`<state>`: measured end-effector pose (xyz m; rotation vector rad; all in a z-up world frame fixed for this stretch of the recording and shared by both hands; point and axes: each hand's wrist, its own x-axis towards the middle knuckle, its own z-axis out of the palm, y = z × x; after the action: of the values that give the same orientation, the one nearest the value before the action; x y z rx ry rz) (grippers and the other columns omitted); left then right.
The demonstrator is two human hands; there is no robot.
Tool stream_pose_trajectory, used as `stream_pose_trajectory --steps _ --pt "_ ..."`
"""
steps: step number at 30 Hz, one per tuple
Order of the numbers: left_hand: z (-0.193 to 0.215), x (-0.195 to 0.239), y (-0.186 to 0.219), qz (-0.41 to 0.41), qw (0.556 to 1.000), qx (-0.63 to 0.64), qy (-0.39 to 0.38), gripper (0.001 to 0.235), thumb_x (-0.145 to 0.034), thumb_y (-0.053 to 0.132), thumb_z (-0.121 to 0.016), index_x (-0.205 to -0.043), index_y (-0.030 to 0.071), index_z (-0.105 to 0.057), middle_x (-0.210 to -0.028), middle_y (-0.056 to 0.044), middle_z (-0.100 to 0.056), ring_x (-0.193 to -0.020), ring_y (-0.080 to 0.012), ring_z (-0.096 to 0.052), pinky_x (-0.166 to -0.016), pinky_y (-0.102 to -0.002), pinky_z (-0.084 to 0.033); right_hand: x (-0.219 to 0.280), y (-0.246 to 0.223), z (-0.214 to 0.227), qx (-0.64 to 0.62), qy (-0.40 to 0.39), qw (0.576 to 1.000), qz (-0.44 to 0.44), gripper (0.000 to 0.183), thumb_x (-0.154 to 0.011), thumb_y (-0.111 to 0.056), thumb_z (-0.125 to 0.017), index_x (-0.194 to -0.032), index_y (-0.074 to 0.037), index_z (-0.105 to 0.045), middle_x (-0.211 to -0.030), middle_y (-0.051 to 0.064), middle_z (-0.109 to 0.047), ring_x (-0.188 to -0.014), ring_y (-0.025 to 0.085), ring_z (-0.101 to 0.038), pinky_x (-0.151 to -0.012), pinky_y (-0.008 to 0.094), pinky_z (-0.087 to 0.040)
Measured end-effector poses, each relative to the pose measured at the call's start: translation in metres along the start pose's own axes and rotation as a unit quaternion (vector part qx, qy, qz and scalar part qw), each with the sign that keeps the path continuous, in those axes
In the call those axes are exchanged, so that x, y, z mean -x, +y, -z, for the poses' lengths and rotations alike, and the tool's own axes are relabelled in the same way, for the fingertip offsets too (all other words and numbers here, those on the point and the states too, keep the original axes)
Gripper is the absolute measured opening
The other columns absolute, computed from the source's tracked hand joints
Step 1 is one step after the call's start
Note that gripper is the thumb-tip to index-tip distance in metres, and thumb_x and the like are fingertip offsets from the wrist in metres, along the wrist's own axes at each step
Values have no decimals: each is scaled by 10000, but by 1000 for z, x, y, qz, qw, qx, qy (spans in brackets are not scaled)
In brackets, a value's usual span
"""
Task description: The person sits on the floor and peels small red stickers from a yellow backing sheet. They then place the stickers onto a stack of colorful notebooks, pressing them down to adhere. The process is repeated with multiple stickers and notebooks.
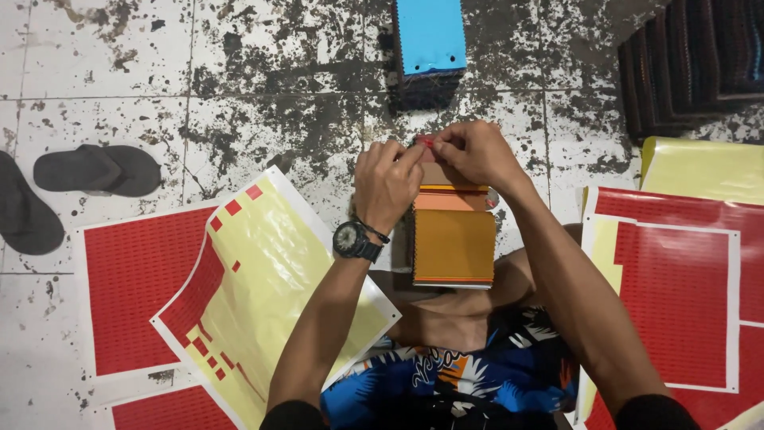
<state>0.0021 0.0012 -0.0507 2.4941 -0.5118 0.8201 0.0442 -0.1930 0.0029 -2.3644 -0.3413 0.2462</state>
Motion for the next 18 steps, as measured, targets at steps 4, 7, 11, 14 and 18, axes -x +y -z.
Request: stream_pose_trajectory --steps 4,7,11,14,18 --pt "5 -3 6 -15 999 -51 -11 236 -919 224 -566 -1060 258 -752 -830 5 -529 -809 -239 -583 -721 -409 -518 1 -5 -9 48 15 999 -10 183 -912 -233 -710 -989 -91 -798 -781 169 -745 -811 415 -731 -713 514 -563" --pt "6 -5 10 -22 995 -98 -20 261 -907 264 -542 -1088 286 -728 -831 -1 -511 -818 -255 -573 -746 -434 -510 1 -2 -16 107 19 994 -30 197 -920 -268 -691 -996 -126 -804 -817 142 -758 -835 387 -745 -725 491 -581" --pt "9 -9 12 -17 993 -117 -22 273 -909 264 -525 -1090 284 -727 -837 -10 -532 -816 -264 -566 -765 -454 -483 0 3 -13 221 75 972 13 226 -882 -321 -750 -988 -126 -792 -857 141 -707 -837 350 -720 -720 463 -594" --pt "13 -10 14 -19 992 -119 -32 267 -919 244 -531 -1098 272 -727 -842 -7 -545 -813 -246 -567 -765 -433 -474 -4 20 -14 261 107 954 103 287 -824 -243 -809 -1062 -91 -759 -946 144 -651 -894 369 -681 -741 489 -581" --pt "25 -16 18 18 998 -25 -46 237 -906 193 -590 -1060 207 -768 -805 -14 -566 -803 -242 -604 -723 -408 -500 3 24 -19 287 166 923 197 182 -725 -190 -875 -868 -147 -772 -770 38 -657 -747 284 -684 -660 415 -569"
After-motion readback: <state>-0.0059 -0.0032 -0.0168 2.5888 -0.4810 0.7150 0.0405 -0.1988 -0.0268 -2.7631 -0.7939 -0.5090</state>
